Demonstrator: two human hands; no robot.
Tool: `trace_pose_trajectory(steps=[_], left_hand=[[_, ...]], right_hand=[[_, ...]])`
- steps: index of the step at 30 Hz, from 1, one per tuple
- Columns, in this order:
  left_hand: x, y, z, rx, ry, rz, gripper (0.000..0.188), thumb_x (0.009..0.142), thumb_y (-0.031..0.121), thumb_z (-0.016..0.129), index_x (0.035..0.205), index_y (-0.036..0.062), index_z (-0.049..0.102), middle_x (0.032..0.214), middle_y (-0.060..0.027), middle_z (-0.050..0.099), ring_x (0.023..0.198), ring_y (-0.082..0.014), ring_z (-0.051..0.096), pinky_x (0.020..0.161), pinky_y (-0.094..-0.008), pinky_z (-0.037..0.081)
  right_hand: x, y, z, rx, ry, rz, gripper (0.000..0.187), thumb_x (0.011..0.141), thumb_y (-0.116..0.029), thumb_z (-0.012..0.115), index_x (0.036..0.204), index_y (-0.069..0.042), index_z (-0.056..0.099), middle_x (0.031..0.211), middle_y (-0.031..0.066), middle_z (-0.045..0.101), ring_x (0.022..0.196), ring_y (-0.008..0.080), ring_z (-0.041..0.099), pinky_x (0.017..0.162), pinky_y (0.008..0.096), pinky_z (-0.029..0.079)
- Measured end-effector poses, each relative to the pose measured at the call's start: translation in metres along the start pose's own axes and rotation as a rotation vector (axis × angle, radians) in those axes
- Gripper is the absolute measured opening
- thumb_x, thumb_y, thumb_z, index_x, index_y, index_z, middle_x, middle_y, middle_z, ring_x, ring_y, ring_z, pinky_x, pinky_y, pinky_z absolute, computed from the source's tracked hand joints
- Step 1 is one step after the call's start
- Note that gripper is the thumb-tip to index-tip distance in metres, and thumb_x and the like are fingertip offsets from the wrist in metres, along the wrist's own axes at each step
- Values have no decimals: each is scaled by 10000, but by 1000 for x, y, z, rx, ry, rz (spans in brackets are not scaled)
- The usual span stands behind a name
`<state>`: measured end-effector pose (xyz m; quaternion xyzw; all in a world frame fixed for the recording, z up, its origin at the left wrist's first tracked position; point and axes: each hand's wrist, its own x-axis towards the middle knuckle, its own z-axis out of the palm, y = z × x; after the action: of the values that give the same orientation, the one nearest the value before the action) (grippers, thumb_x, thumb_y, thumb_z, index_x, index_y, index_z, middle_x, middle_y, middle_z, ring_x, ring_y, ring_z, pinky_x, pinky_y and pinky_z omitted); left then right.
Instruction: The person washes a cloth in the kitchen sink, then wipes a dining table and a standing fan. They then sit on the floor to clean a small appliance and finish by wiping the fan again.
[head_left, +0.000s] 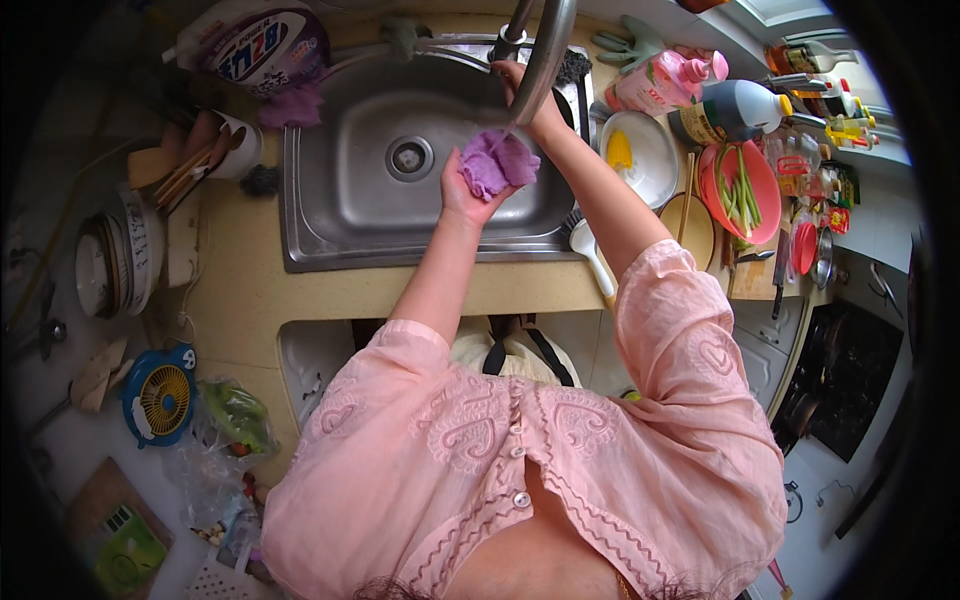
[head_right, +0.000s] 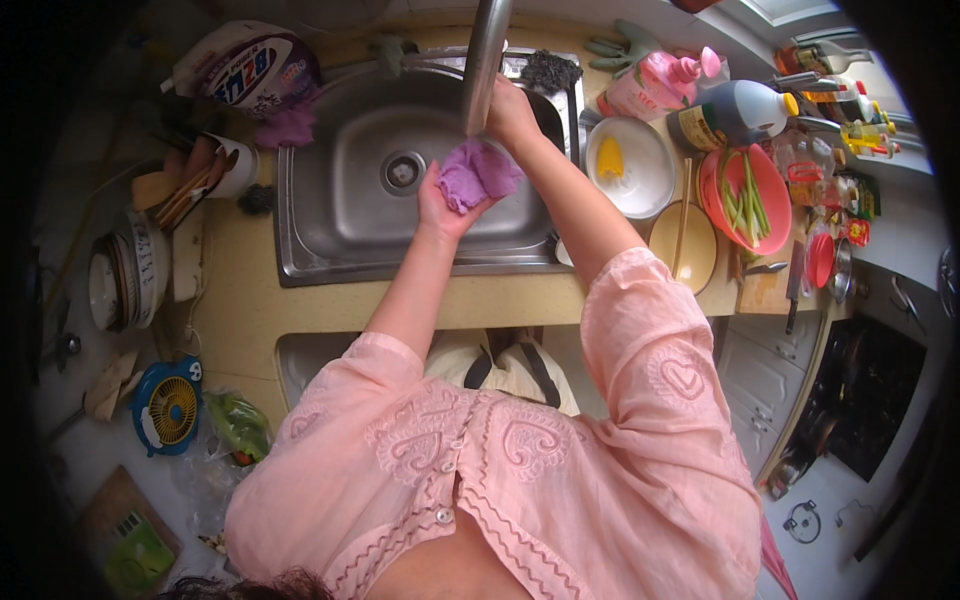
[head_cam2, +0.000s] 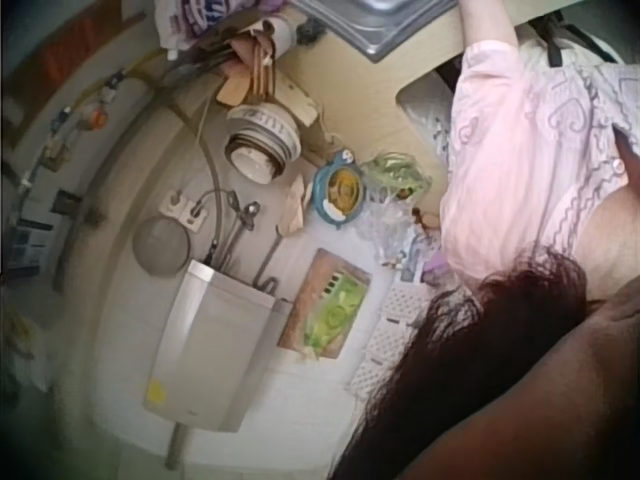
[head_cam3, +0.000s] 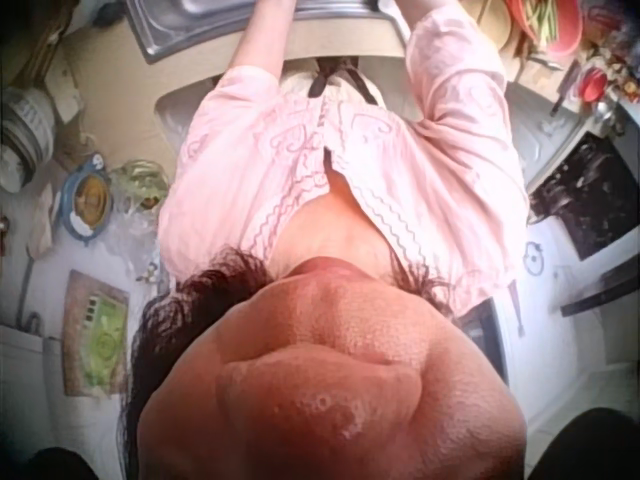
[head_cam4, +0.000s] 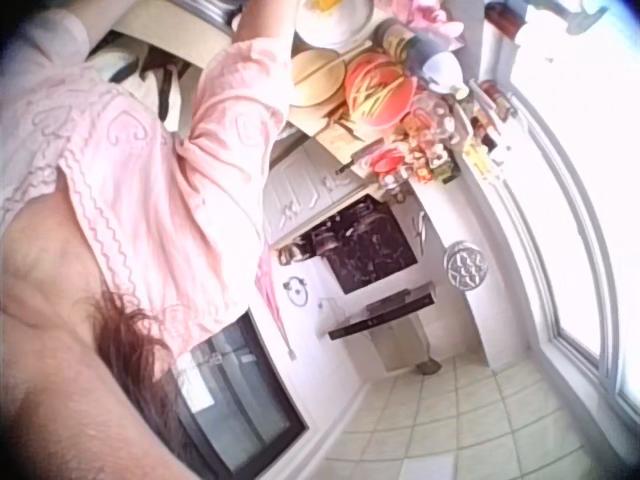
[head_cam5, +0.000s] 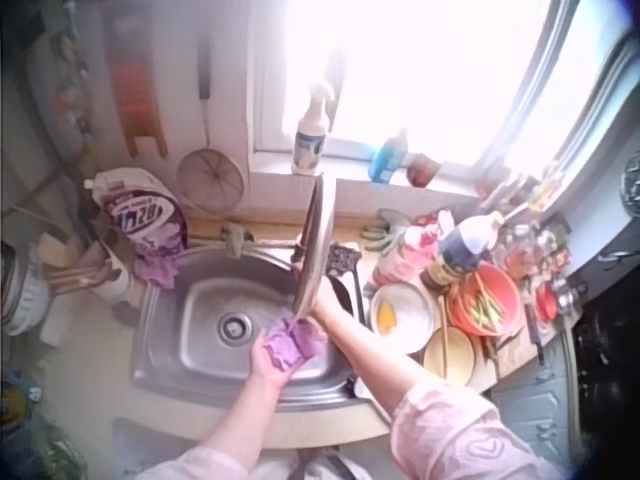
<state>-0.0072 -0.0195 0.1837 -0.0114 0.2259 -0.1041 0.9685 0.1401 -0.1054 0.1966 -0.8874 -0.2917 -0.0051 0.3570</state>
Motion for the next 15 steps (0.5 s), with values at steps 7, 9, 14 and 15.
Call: trace_pose_trajectory(steps=[7,9,14,15], left_hand=[[15,6,-35,29,104,44,466,885,397,278,1210,89,407,1217,-124,459,1154,-288,407,932,-529,316],[29,7,-61,127,87,62,437,900,347,262,1215,78,403,1217,-122,461,1156,-280,409,954,-493,315],[44,4,-65,198,201,96,372,910,278,286,1202,98,428,1201,-96,484,1111,-258,461,950,-409,356],[45,5,-63,124,204,61,366,909,278,295,1201,104,432,1204,-92,482,1110,-256,462,948,-402,360]], right_hand=[[-74,2,39,142,-324,706,509,749,-303,572,1145,3,479,998,261,557,961,393,524,829,384,426],[-101,28,60,603,-292,818,389,771,-290,559,1034,-4,553,926,232,588,880,358,570,743,383,457],[-92,33,58,150,-80,351,224,791,-189,551,908,1,565,807,187,588,761,316,584,644,349,463],[-91,27,62,92,-59,297,194,793,-158,553,892,9,558,767,172,587,739,300,585,634,330,464]])
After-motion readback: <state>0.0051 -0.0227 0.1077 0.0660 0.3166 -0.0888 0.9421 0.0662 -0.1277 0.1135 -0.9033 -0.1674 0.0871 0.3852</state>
